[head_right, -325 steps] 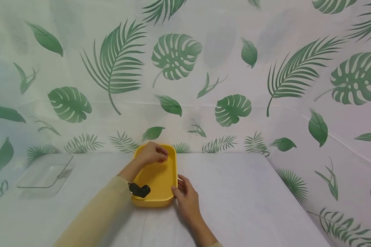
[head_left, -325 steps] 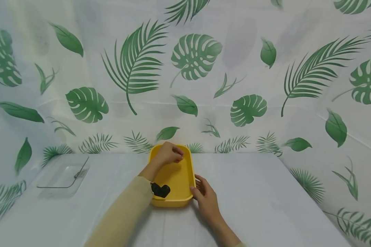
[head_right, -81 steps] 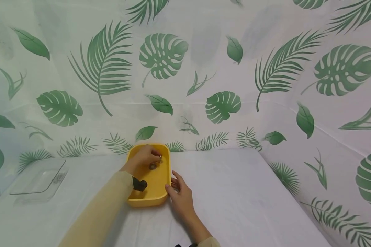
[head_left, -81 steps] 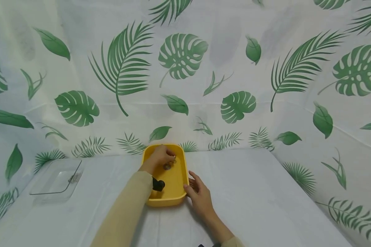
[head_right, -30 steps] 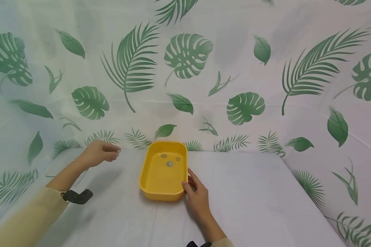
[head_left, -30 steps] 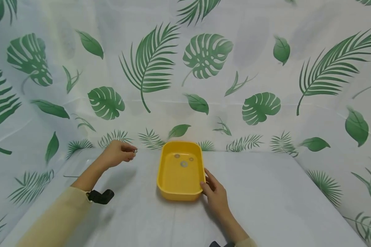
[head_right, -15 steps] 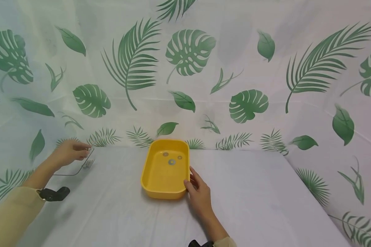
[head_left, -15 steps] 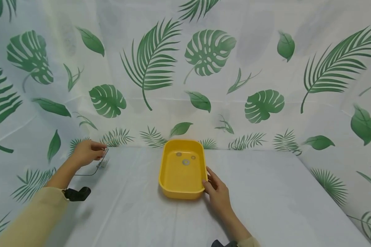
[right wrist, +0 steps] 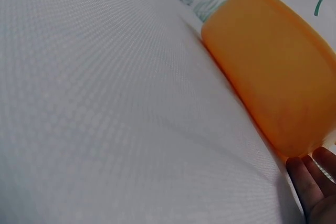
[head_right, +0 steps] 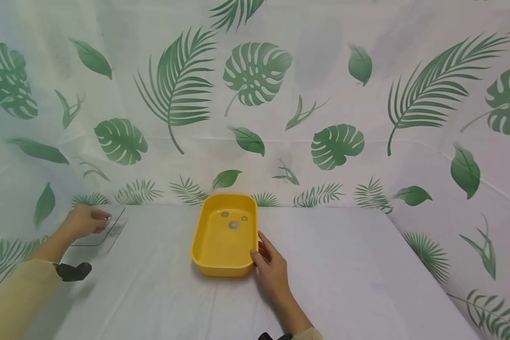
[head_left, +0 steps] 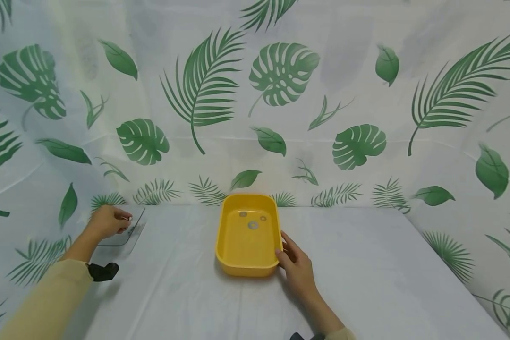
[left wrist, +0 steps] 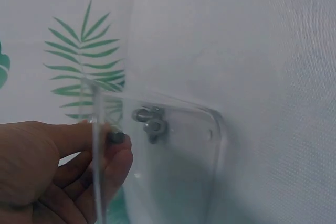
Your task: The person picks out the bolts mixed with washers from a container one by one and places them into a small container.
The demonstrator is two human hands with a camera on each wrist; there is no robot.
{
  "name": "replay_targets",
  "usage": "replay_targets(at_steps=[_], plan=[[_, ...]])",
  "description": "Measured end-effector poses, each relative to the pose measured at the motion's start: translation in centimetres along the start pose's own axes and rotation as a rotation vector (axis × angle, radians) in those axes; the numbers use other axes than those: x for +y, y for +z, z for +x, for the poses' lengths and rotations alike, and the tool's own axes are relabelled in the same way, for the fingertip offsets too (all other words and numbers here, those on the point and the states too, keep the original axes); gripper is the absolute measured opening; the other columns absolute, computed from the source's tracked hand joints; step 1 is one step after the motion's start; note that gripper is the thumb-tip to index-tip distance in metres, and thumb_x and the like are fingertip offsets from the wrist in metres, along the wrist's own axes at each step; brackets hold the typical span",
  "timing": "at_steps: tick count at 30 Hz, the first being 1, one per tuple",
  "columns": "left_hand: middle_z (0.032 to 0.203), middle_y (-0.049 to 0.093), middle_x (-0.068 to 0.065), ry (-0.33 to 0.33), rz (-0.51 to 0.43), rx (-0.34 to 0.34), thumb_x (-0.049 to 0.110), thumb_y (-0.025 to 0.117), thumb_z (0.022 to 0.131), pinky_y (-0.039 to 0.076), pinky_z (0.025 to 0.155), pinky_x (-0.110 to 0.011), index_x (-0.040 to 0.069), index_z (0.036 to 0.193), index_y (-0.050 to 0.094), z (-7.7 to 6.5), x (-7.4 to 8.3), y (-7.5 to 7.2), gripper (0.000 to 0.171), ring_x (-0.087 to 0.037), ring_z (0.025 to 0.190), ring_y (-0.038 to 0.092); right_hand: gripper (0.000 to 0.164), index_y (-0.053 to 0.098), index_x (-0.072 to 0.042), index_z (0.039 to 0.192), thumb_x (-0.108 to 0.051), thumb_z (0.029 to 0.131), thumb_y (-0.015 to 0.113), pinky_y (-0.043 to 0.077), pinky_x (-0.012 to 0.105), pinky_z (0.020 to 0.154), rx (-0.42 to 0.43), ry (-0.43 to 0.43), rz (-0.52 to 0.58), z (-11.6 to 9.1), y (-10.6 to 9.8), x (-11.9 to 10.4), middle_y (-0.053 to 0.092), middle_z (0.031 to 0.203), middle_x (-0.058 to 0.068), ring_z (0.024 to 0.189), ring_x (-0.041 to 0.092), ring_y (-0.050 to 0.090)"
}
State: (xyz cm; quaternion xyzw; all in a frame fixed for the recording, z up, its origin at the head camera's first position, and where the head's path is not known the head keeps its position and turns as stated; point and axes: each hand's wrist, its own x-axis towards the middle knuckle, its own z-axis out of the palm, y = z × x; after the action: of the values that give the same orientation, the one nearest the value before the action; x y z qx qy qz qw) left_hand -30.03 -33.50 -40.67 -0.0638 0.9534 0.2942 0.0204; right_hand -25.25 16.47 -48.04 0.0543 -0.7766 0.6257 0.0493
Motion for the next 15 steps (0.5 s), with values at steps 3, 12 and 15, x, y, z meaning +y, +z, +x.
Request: replay_targets(at_steps=[3, 12, 15], plan=[[0.082, 0.074, -0.017, -0.023, 0.012, 0.001, 0.005, 0.063, 0.094, 0.049, 0.058, -0.030, -0.015, 0.118, 0.066, 0.2, -0.4, 0.3, 0.031, -0.016, 0.066, 0.062, 0.052, 0.048, -0.021, 0.152, -0.017, 0.101, 0.058, 0.061, 0.027, 0.086, 0.002, -0.005, -0.015, 0.0, 0.1, 0.0, 0.062, 0.140, 0.018, 0.118, 0.030, 0.067], [0.093, 0.072, -0.023, -0.114, 0.012, -0.007, 0.002, 0.067, 0.090, 0.054, 0.059, -0.029, -0.015, 0.111, 0.069, 1.2, -1.5, 1.2, 0.027, -0.015, 0.069, 0.063, 0.052, 0.050, -0.023, 0.150, -0.015, 0.100, 0.059, 0.061, 0.026, 0.084, 0.012, 0.019, -0.002, 0.1, 0.1, 0.1, 0.064, 0.138, 0.015, 0.118, 0.029, 0.068], [0.091, 0.072, -0.022, -0.116, 0.015, -0.003, 0.002, 0.068, 0.089, 0.054, 0.059, -0.029, -0.015, 0.110, 0.069, 1.4, -1.5, 1.4, 0.027, -0.015, 0.069, 0.064, 0.052, 0.050, -0.023, 0.150, -0.016, 0.100, 0.059, 0.061, 0.026, 0.084, 0.016, 0.026, -0.001, 0.1, 0.0, 0.1, 0.063, 0.138, 0.015, 0.118, 0.029, 0.068]])
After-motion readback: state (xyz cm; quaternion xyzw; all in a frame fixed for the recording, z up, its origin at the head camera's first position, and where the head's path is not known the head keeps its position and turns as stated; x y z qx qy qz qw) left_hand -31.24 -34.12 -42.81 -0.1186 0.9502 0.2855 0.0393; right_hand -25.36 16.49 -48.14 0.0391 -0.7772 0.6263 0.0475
